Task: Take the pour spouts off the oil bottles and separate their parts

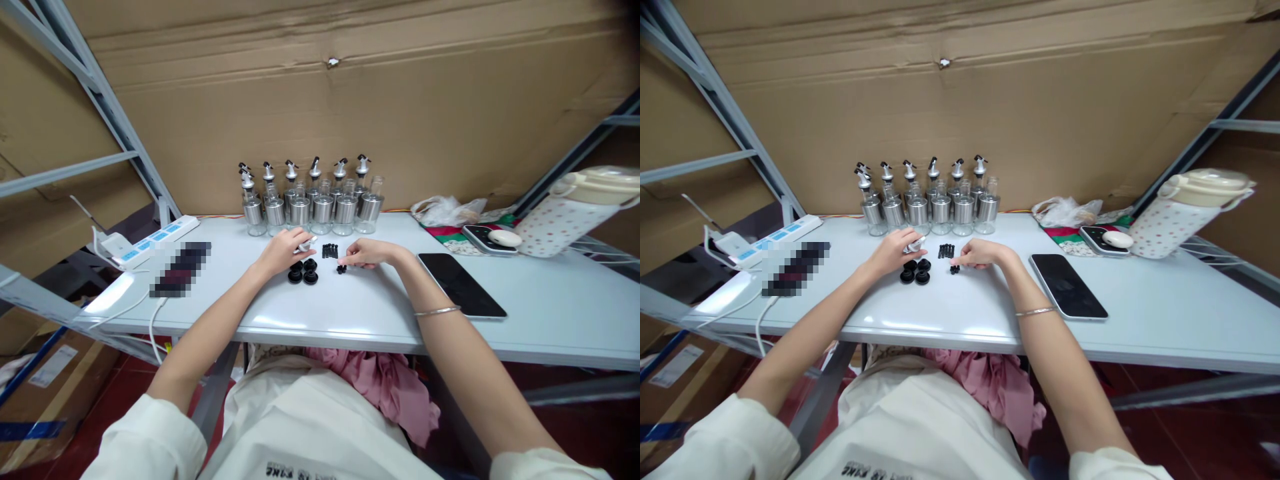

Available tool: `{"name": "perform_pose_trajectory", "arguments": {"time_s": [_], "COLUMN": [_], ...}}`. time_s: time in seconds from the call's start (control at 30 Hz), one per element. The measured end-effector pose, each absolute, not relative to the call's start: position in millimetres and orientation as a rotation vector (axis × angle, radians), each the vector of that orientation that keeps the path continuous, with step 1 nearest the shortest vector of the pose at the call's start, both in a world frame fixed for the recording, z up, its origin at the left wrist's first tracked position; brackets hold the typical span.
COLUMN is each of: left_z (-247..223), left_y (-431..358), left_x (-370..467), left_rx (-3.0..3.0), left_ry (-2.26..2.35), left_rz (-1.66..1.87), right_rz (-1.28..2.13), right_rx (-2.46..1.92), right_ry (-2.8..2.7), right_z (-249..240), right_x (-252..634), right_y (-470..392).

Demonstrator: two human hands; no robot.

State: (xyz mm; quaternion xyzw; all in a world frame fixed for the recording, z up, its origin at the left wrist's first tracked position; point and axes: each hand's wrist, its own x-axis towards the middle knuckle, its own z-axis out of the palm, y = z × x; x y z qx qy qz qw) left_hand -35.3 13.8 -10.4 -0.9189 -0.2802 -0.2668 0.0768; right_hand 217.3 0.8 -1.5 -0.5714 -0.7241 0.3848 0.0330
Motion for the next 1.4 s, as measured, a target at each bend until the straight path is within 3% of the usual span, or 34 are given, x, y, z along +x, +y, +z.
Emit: {"name": "perform_pose_trajectory", "arguments": {"time_s": [0.5,1.03,1.4], "left_z": [-12,-11,-11], "left_y": [14,12,14], "left_x": [-35,-33,-34], "left_rx": [-2.737,-2.759,-2.75], "left_ry": [-0.805,-0.821,-0.821], "left_rz": [-0.798,-0.782,-0.784], "right_rz": [1.097,1.068,1.275], "right_rx": [-2.059,-2.103,-1.668], "right_ry": [-2.165,-2.325,-2.163], "right_z": [-2,8,-4], "right_x": [207,199,204], "right_y": [3,5,-5]}}
